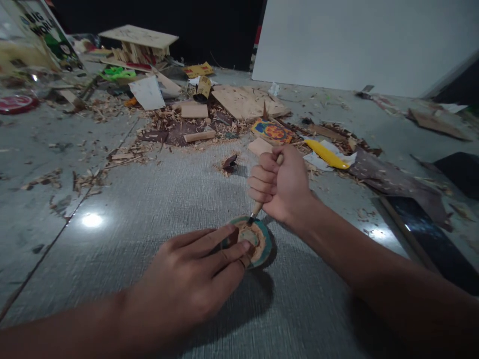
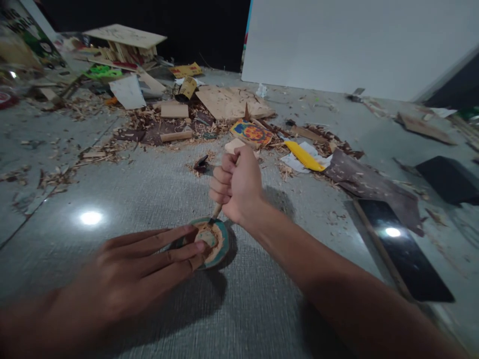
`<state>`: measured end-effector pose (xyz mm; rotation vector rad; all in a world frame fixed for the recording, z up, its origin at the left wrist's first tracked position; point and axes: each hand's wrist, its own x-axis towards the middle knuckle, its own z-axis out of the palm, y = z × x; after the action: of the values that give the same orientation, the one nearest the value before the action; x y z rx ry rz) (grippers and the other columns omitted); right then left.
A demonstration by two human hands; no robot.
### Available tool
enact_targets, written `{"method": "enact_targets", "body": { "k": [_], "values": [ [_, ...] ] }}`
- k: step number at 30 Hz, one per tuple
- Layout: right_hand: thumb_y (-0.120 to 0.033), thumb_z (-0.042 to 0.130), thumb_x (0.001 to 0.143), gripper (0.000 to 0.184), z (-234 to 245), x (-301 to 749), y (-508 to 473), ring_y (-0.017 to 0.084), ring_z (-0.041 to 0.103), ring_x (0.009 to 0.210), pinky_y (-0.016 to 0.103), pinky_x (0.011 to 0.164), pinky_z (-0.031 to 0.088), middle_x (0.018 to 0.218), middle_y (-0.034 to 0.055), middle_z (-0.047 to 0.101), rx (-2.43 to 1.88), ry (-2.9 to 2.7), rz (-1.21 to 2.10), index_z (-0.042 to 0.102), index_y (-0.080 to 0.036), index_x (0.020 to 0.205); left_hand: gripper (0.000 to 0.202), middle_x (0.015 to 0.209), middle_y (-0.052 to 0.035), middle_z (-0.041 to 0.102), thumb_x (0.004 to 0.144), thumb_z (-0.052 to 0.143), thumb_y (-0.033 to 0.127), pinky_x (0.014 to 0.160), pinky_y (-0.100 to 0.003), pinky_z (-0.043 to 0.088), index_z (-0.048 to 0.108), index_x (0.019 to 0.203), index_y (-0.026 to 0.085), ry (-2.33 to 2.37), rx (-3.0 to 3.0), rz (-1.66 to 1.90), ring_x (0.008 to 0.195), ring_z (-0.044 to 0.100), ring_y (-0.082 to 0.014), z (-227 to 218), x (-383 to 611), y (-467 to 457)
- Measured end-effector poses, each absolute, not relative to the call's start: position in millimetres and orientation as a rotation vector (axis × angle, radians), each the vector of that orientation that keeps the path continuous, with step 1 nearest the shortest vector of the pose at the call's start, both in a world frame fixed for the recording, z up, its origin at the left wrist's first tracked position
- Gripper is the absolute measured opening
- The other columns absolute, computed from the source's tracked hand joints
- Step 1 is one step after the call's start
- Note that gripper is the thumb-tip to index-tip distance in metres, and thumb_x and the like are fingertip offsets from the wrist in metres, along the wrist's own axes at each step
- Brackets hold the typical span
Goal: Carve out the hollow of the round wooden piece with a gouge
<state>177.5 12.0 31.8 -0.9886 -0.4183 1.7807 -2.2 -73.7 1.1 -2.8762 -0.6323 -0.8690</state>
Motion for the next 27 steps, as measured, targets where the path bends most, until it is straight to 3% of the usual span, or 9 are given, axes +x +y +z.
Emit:
{"method": "enact_targets", "body": {
  "k": [8, 15, 19, 23, 27],
  "values": [
    [-0.017, 0.031, 0.081, 0.03, 23.1, 185.6, 15.2, 0.007, 0.005, 0.038, 0.02, 0.033, 0.01, 0.045, -0.0099, 0.009, -0.961, -0.228, 1.814, 0.012, -0.025, 0.06, 0.032, 0.109, 0.0013, 0.078, 0.104, 0.038, 0.013, 0.078, -0.035, 0.067, 0.07, 0.102, 0.015, -0.665, -2.897, -0.891, 0.107, 0.073, -0.0222, -3.8, -3.7, -72.7],
    [-0.03, 0.03, 0.087, 0.039, 46.5, 183.4, 2.9, 0.008, 0.004, 0.035, 0.024, 0.032, 0.005, 0.043, -0.0073, 0.007, -0.821, -0.523, 1.729, 0.011, -0.024, 0.053, 0.03, 0.114, 0.0019, 0.077, 0.103, 0.04, 0.012, 0.076, -0.036, 0.066, 0.07, 0.106, 0.014, -0.648, -2.911, -0.893, 0.108, 0.072, -0.0236, -7.7, -3.6, -72.0],
    [-0.032, 0.024, 0.089, 0.048, 51.0, 176.2, -10.0, 0.009, 0.006, 0.035, 0.024, 0.033, 0.009, 0.04, -0.0054, 0.009, -0.794, -0.825, 1.712, 0.018, -0.023, 0.042, 0.03, 0.116, 0.0015, 0.076, 0.104, 0.039, 0.013, 0.078, -0.035, 0.066, 0.069, 0.111, 0.014, -0.672, -2.915, -0.881, 0.112, 0.071, -0.0233, -7.9, -4.4, -72.7],
    [-0.03, 0.03, 0.086, 0.047, 49.6, 171.7, -18.8, 0.009, 0.011, 0.035, 0.023, 0.035, 0.016, 0.041, -0.0049, 0.013, -0.763, -1.007, 1.692, 0.025, -0.022, 0.039, 0.029, 0.118, 0.0036, 0.075, 0.103, 0.042, 0.011, 0.079, -0.032, 0.065, 0.07, 0.109, 0.015, -0.688, -2.916, -0.871, 0.112, 0.071, -0.0218, -8.1, -4.4, -72.9],
    [-0.032, 0.033, 0.087, 0.049, 47.6, 171.1, -13.7, 0.009, 0.009, 0.035, 0.021, 0.034, 0.016, 0.04, -0.0051, 0.013, -0.794, -1.033, 1.704, 0.022, -0.022, 0.04, 0.032, 0.117, 0.0039, 0.075, 0.104, 0.039, 0.013, 0.078, -0.034, 0.065, 0.071, 0.107, 0.015, -0.678, -2.917, -0.864, 0.111, 0.071, -0.0223, -6.2, -3.4, -72.5]
  ]
}}
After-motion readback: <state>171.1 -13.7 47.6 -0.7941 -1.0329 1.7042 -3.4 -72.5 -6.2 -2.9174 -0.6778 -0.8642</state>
